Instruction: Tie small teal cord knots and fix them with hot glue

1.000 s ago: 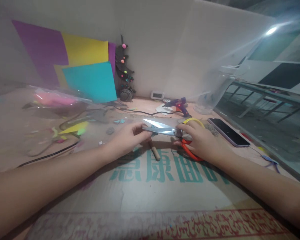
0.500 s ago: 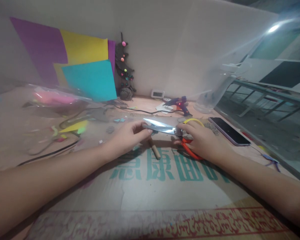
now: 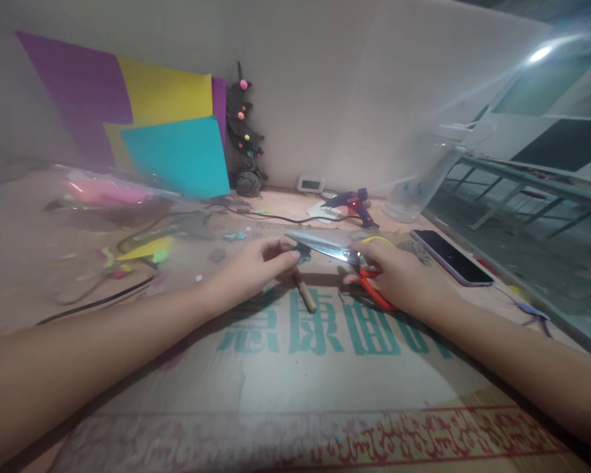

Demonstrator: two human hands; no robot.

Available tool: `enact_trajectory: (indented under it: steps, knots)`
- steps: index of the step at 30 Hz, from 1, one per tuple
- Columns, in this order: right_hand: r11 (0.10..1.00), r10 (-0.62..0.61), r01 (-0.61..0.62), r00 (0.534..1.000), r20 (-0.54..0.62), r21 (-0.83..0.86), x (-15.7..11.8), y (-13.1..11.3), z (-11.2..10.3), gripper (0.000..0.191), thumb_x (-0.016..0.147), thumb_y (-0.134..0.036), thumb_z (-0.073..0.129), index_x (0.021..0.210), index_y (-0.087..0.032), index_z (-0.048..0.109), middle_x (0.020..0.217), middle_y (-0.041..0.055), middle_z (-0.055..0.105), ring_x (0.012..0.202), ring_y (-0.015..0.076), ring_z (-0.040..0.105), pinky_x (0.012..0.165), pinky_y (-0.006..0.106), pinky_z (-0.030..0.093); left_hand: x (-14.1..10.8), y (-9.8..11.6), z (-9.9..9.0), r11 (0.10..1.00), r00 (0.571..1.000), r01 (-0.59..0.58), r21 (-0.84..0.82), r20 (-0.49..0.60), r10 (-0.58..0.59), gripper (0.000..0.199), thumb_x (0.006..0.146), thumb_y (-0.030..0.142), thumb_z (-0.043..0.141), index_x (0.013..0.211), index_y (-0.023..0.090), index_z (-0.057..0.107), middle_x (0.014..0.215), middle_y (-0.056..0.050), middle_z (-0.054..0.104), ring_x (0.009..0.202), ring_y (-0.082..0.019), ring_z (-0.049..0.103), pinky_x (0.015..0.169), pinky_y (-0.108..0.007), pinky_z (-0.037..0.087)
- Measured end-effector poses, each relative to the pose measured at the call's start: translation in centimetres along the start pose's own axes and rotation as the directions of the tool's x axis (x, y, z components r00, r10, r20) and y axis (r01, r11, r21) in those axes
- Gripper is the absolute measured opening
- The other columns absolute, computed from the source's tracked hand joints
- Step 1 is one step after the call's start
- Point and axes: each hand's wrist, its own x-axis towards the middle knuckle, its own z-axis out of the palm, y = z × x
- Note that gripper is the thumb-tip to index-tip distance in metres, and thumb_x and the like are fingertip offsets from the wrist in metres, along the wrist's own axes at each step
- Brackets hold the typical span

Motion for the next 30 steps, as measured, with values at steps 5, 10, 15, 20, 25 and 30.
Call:
enact_trajectory:
  steps: [5,10,15,20,25,30]
  knots:
    - [0.978,0.121,-0.099,0.987,-0.110,0.183,-0.1,1.0,1.2,0.045,0.081,-0.044,0.066,0.118,-0.021,0.055,0.112,0.0104,0.066,0.096,0.0270,0.064,0.079,0.039,0.052,0.0,0.2,-0.1,1.000,1.000,0.022,0.005,0.001,-0.022,0.028,0.086,0.042,0.058,0.072,0.018,0.055,0.070,0.000,0.065,0.068,-0.014,0.060,0.068,-0.027,0.045]
    - [0.976,0.101,-0.078,0.989,-0.107,0.203,-0.2,1.4,1.5,0.043,0.081,-0.042,0.066,0.117,-0.022,0.056,0.111,0.0101,0.066,0.097,0.0273,0.064,0.080,0.040,0.052,-0.1,0.0,-0.1,0.999,1.000,-0.001,-0.038,-0.005,0.001,0.027,0.087,0.041,0.058,0.075,0.018,0.054,0.071,0.001,0.065,0.068,-0.014,0.060,0.068,-0.026,0.045]
    - [0.988,0.051,-0.040,0.996,-0.068,0.152,-0.1,0.7,0.5,0.043,0.081,-0.041,0.067,0.118,-0.021,0.057,0.106,0.0102,0.067,0.094,0.0274,0.063,0.079,0.040,0.052,-0.1,-0.1,-0.1,0.999,0.999,-0.034,-0.034,-0.010,0.033,0.028,0.089,0.042,0.056,0.076,0.018,0.056,0.073,0.001,0.063,0.067,-0.013,0.058,0.066,-0.025,0.044]
    - [0.988,0.062,-0.049,0.995,-0.079,0.147,0.1,0.6,0.4,0.042,0.081,-0.043,0.067,0.115,-0.021,0.059,0.105,0.0102,0.067,0.095,0.0276,0.064,0.079,0.039,0.052,0.0,0.0,-0.3,0.998,0.998,-0.056,-0.007,-0.026,0.055,0.028,0.090,0.041,0.055,0.075,0.017,0.056,0.073,0.000,0.062,0.070,-0.013,0.058,0.067,-0.025,0.044]
    - [0.981,0.112,-0.088,0.985,-0.133,0.172,-0.1,1.4,1.4,0.045,0.081,-0.043,0.066,0.119,-0.020,0.058,0.114,0.0113,0.066,0.100,0.0282,0.064,0.082,0.039,0.052,-0.2,-0.1,-0.1,0.996,0.997,-0.077,-0.049,-0.013,0.076,0.025,0.090,0.039,0.057,0.077,0.017,0.055,0.073,0.002,0.061,0.069,-0.012,0.058,0.067,-0.024,0.043]
    - [0.979,0.088,-0.069,0.992,-0.095,0.192,-0.1,1.3,1.2,0.044,0.080,-0.042,0.068,0.118,-0.021,0.058,0.112,0.0103,0.066,0.101,0.0282,0.062,0.085,0.040,0.050,-0.2,-0.4,0.0,0.996,0.999,-0.051,-0.070,-0.015,0.050,0.019,0.087,0.036,0.061,0.083,0.018,0.056,0.077,0.003,0.061,0.071,-0.011,0.058,0.068,-0.023,0.044]
